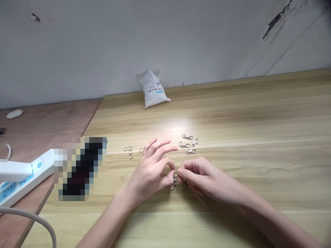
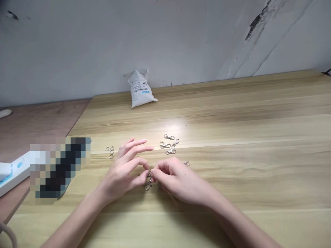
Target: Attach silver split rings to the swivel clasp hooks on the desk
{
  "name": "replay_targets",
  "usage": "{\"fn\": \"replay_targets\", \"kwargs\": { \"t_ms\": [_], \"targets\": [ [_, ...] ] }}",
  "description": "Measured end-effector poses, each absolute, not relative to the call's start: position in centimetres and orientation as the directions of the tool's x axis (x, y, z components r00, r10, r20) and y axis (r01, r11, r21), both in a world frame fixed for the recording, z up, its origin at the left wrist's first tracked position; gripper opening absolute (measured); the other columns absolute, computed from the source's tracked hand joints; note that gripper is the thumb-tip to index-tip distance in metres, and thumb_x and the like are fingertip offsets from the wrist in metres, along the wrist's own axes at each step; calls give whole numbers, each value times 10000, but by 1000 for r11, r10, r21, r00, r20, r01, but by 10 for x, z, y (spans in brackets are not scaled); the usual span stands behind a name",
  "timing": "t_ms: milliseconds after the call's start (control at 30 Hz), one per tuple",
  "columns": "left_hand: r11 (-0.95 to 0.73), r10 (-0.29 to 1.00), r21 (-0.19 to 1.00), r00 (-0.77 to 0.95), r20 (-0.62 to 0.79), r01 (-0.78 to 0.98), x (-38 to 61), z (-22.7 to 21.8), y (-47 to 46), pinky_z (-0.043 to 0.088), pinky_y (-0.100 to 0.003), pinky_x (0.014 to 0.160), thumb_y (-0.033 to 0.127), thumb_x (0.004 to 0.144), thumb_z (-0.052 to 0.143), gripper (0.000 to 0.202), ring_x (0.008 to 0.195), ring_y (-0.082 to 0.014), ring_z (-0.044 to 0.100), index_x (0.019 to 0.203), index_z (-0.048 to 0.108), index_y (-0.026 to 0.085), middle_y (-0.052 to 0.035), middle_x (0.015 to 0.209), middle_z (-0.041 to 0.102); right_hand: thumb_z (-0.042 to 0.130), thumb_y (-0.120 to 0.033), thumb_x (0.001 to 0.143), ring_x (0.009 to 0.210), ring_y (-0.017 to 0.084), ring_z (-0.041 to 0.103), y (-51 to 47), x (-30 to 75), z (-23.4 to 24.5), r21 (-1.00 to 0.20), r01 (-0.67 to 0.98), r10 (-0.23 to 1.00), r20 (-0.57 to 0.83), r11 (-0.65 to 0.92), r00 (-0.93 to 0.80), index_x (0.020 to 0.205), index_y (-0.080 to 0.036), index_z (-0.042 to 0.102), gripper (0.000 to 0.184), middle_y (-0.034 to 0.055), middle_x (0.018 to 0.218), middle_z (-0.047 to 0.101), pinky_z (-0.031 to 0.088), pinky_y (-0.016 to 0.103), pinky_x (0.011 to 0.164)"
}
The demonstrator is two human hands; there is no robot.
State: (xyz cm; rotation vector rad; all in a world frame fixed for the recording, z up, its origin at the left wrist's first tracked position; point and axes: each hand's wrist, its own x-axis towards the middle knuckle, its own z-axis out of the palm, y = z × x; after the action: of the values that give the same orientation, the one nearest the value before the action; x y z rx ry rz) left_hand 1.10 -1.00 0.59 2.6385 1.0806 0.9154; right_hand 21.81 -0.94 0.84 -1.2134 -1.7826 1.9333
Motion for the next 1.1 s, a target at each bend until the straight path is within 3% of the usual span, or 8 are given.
{"fn": "replay_targets", "kwargs": {
  "t_ms": [133, 367, 600, 700, 833, 933, 1000, 1100],
  "targets": [
    [-707, 708, 454, 543, 452, 543, 12, 7, -11, 361, -455, 1108, 82, 778, 629, 127, 1302, -244, 462, 780, 562, 191, -56, 1229, 633, 451, -468, 970, 459, 79, 409, -8, 222, 10, -914, 312, 631, -405, -259, -661, 807, -177, 578, 357, -55, 521, 481, 322, 218, 478],
    [-454, 866, 744, 441, 237, 490, 4, 7, -8, 382, -442, 1102, 180, 872, 623, 51, 1345, -221, 410, 899, 619, 223, -42, 1323, 567, 409, -412, 1000, 592, 105, 477, -13, 214, 10, -928, 352, 805, -115, 121, -582, 746, -186, 541, 364, -14, 663, 566, 366, 253, 574],
    [-367, 894, 801, 418, 162, 473, 3, 7, -7, 408, -473, 1077, 255, 909, 610, 87, 1295, -227, 476, 854, 673, 231, -42, 1277, 606, 392, -368, 1010, 593, 113, 484, -11, 213, 6, -905, 343, 834, 24, 253, -551, 789, -189, 561, 330, -6, 660, 578, 356, 263, 580],
    [-459, 865, 713, 450, 222, 530, 6, 6, -8, 432, -484, 1043, 228, 913, 595, 91, 1294, -241, 474, 851, 659, 214, -59, 1258, 615, 376, -335, 1009, 566, 111, 471, -10, 212, 1, -813, 445, 830, 81, 375, -552, 800, -187, 558, 314, -2, 654, 583, 313, 261, 548],
    [-634, 770, 358, 513, 380, 685, 12, 3, -9, 310, -546, 1122, 132, 908, 561, 123, 1316, -248, 455, 847, 644, 200, -46, 1227, 643, 370, -293, 991, 492, 104, 392, -15, 210, -1, -562, 623, 818, 193, 545, -542, 757, -179, 536, 308, 4, 605, 559, 202, 290, 506],
    [-639, 732, 179, 520, 440, 749, 12, -1, -7, 251, -552, 1157, 124, 902, 558, 148, 1312, -251, 471, 808, 644, 198, -49, 1230, 647, 391, -267, 985, 473, 87, 386, -20, 208, 4, -667, 501, 794, 236, 552, -560, 741, -185, 525, 291, -16, 583, 549, 237, 275, 505],
    [-637, 723, 145, 521, 454, 757, 9, -3, -4, 269, -546, 1149, 139, 896, 575, 149, 1299, -254, 485, 784, 650, 202, -49, 1233, 646, 401, -258, 987, 467, 82, 376, -20, 209, 4, -684, 462, 785, 273, 565, -556, 791, -181, 560, 264, -23, 588, 557, 252, 263, 501],
    [-650, 714, 154, 528, 460, 744, 1, -4, 0, 319, -528, 1118, 161, 887, 607, 132, 1294, -254, 483, 783, 673, 211, -48, 1256, 636, 430, -270, 983, 491, 92, 438, -12, 215, -4, -617, 577, 835, 281, 535, -474, 917, -172, 617, 221, -7, 626, 606, 274, 259, 520]
  ]
}}
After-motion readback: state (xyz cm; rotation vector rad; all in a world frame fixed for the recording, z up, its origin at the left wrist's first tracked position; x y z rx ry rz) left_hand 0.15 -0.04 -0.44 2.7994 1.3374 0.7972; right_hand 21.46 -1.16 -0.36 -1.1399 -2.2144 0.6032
